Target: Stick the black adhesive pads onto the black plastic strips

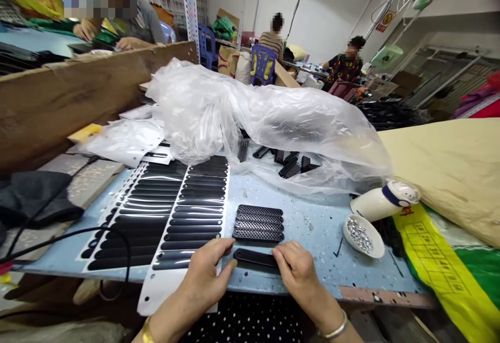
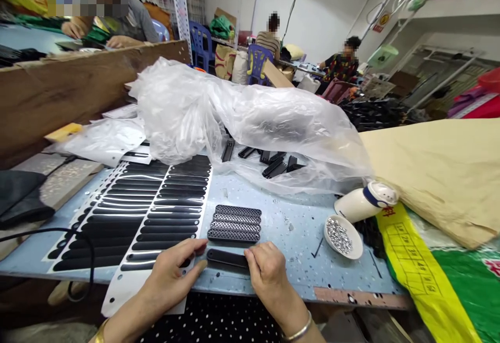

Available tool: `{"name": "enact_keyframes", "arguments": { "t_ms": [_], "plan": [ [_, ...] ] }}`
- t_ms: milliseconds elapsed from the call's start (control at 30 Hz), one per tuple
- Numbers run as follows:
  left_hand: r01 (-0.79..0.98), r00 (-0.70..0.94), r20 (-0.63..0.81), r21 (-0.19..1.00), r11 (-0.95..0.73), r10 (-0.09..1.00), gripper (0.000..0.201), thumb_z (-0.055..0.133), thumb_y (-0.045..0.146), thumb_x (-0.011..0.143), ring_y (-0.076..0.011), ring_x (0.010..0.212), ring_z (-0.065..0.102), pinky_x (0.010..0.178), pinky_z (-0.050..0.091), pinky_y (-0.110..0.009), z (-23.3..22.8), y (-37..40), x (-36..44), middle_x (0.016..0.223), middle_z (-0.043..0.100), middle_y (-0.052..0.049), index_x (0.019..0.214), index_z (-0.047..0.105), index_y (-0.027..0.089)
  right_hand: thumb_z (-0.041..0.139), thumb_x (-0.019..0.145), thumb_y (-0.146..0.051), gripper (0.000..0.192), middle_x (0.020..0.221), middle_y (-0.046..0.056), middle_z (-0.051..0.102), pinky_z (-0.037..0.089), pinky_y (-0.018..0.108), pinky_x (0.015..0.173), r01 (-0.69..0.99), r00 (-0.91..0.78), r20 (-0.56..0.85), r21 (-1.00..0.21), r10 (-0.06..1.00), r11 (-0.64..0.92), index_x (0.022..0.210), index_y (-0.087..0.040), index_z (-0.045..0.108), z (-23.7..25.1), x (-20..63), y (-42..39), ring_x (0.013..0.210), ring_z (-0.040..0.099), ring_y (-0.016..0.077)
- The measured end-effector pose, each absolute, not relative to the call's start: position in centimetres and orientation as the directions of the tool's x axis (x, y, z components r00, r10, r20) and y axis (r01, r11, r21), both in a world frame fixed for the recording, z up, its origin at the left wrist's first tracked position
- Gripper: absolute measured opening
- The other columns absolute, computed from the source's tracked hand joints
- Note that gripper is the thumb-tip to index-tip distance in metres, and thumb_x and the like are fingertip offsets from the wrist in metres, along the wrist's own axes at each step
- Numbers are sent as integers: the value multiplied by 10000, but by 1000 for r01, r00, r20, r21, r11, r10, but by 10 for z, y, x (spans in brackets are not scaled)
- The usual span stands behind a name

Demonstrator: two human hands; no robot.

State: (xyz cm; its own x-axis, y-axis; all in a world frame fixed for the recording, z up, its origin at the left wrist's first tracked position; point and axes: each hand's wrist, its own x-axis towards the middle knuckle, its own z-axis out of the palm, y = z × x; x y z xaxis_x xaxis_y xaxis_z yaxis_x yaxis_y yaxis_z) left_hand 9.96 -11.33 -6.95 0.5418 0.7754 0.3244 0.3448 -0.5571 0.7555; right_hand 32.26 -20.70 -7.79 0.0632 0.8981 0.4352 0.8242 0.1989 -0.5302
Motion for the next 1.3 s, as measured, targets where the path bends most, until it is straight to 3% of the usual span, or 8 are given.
{"name": "enact_keyframes", "arguments": {
  "t_ms": [100, 267, 433, 600, 700, 800, 1067, 1300],
  "plan": [
    [339, 559, 328, 748, -571, 762, 212, 547, 159, 833, -168, 650, 675, 611, 552, -275, -70, -114, 105, 765, 718, -49, 998, 680, 153, 533, 958, -212, 186, 711, 67, 669, 448, 301, 624, 831, 43, 451, -511, 891, 219, 879, -155, 692, -76, 311, -201, 657, 602, 188],
    [375, 540, 358, 708, -599, 761, 207, 514, 151, 865, -159, 567, 631, 547, 486, -243, -71, -119, 118, 616, 662, -34, 737, 674, 176, 494, 971, -206, 328, 594, 36, 626, 415, 288, 564, 879, 7, 499, -417, 867, 233, 681, -189, 645, -83, 295, -191, 563, 573, 168],
    [421, 456, 435, 663, -619, 777, 198, 496, 177, 908, -156, 619, 622, 618, 482, -251, -56, -130, 64, 678, 665, -47, 886, 692, 170, 559, 908, -116, 139, 730, 61, 703, 480, 333, 606, 874, -44, 622, -355, 781, 332, 907, -187, 678, -75, 302, -201, 633, 639, 202],
    [630, 56, 270, 737, -244, 961, 443, 727, 344, 744, -74, 402, 346, 431, 257, -217, -56, -141, -21, 424, 370, 57, 421, 474, 177, 618, 825, -38, 299, 880, 83, 720, 541, 373, 696, 738, -155, 638, -433, 754, 518, 1078, -197, 645, -53, 270, -199, 786, 664, 238],
    [342, -84, -174, 920, 192, 981, 481, 801, 435, 643, -71, 418, 336, 438, 226, -214, -69, -143, -33, 399, 383, 49, 381, 510, 157, 557, 838, -41, 283, 950, 112, 706, 554, 415, 771, 647, -248, 626, -461, 740, 607, 1071, -178, 640, -55, 219, -173, 868, 654, 256],
    [-1, 14, -424, 906, 424, 906, 475, 778, 543, 639, -97, 444, 415, 456, 304, -214, -76, -148, -21, 447, 496, 12, 466, 618, 131, 530, 846, -88, 266, 1093, 164, 690, 529, 508, 847, 687, -313, 539, -440, 782, 578, 1081, -137, 642, -71, 171, -149, 1035, 623, 331],
    [-477, 226, -523, 676, 562, 822, 357, 889, 340, 568, -174, 656, 621, 641, 468, -260, -65, -178, -10, 707, 711, -77, 808, 767, 107, 534, 842, -145, 239, 1100, 157, 707, 503, 523, 816, 620, -351, 542, -477, 764, 623, 1046, -159, 658, -91, 156, -185, 1063, 626, 375],
    [-439, 246, -454, 735, 516, 856, 300, 846, 340, 659, -123, 585, 571, 557, 402, -198, -57, -177, -5, 706, 715, -66, 845, 781, 115, 679, 810, -229, 308, 1109, 130, 724, 502, 552, 911, 543, -216, 485, -662, 848, 517, 1116, -195, 688, -83, 161, -173, 1102, 633, 352]
  ]
}}
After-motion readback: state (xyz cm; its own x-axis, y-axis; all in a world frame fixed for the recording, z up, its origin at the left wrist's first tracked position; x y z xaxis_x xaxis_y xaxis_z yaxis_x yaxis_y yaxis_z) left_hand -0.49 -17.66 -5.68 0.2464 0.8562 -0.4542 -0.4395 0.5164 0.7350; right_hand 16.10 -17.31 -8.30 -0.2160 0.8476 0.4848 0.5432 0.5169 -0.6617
